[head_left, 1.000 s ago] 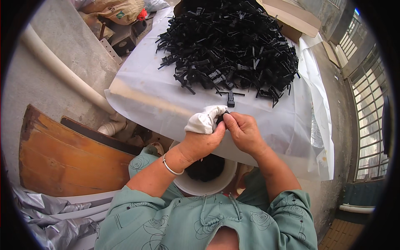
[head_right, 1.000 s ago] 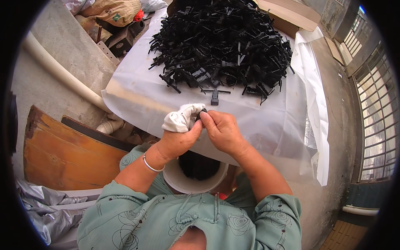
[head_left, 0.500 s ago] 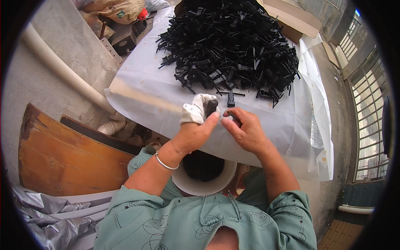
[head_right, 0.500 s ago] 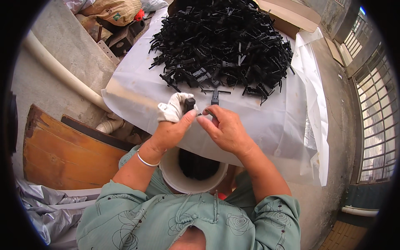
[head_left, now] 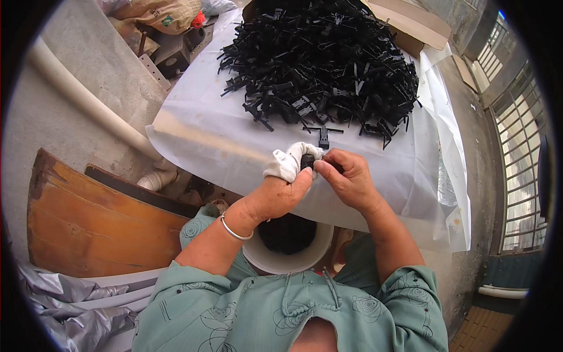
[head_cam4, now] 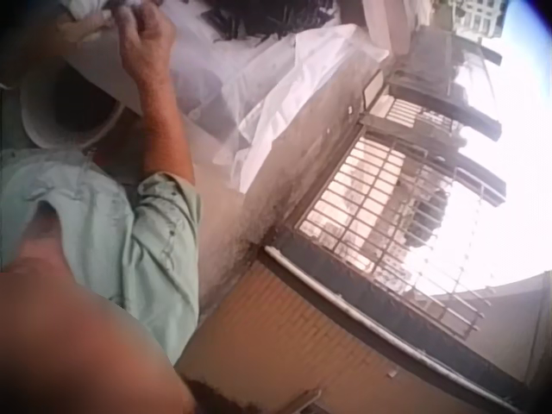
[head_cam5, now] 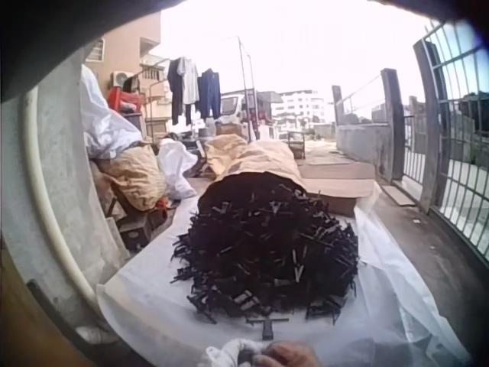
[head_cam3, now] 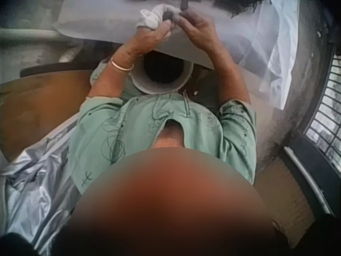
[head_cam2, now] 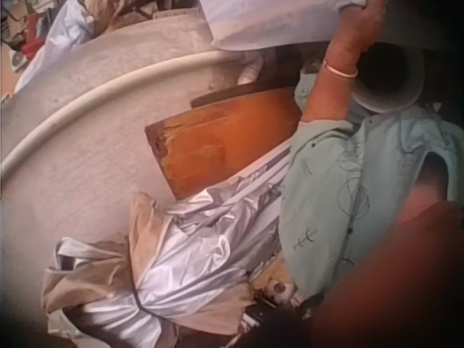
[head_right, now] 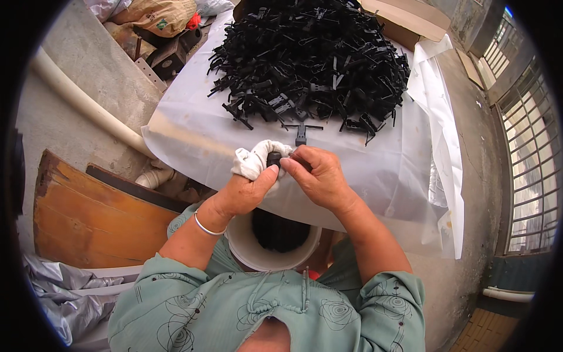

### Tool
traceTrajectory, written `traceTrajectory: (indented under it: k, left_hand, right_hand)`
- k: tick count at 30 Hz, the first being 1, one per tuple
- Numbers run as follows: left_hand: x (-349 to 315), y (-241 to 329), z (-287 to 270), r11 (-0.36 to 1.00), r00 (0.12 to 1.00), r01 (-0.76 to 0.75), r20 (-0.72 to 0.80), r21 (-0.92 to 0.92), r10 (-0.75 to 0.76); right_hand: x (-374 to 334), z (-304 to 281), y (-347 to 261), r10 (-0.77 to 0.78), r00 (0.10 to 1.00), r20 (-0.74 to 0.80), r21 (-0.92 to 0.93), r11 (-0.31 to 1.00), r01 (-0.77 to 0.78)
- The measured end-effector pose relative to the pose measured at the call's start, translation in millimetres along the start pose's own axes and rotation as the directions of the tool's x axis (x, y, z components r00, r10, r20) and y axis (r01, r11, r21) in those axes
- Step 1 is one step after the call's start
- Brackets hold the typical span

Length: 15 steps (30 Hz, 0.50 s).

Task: Cleaning small black industrial components using a liquid solution and a cloth.

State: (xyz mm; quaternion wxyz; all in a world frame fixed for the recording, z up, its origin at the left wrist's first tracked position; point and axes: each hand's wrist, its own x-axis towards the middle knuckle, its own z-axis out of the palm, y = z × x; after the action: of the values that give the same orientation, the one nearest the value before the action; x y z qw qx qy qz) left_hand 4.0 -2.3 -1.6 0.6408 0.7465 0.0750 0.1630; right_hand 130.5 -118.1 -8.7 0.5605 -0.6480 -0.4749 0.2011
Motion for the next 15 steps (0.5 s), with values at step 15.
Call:
traceTrajectory:
  k: [15]
  left_hand:
    - [-2.7,-6.0,-3.7,0.996,0.996,-0.077,-0.04,0.034,0.078]
  right_hand:
    - [-0.2,4.1,-14.4,0.054,0.992,0.115,0.005,0.998,-0.055]
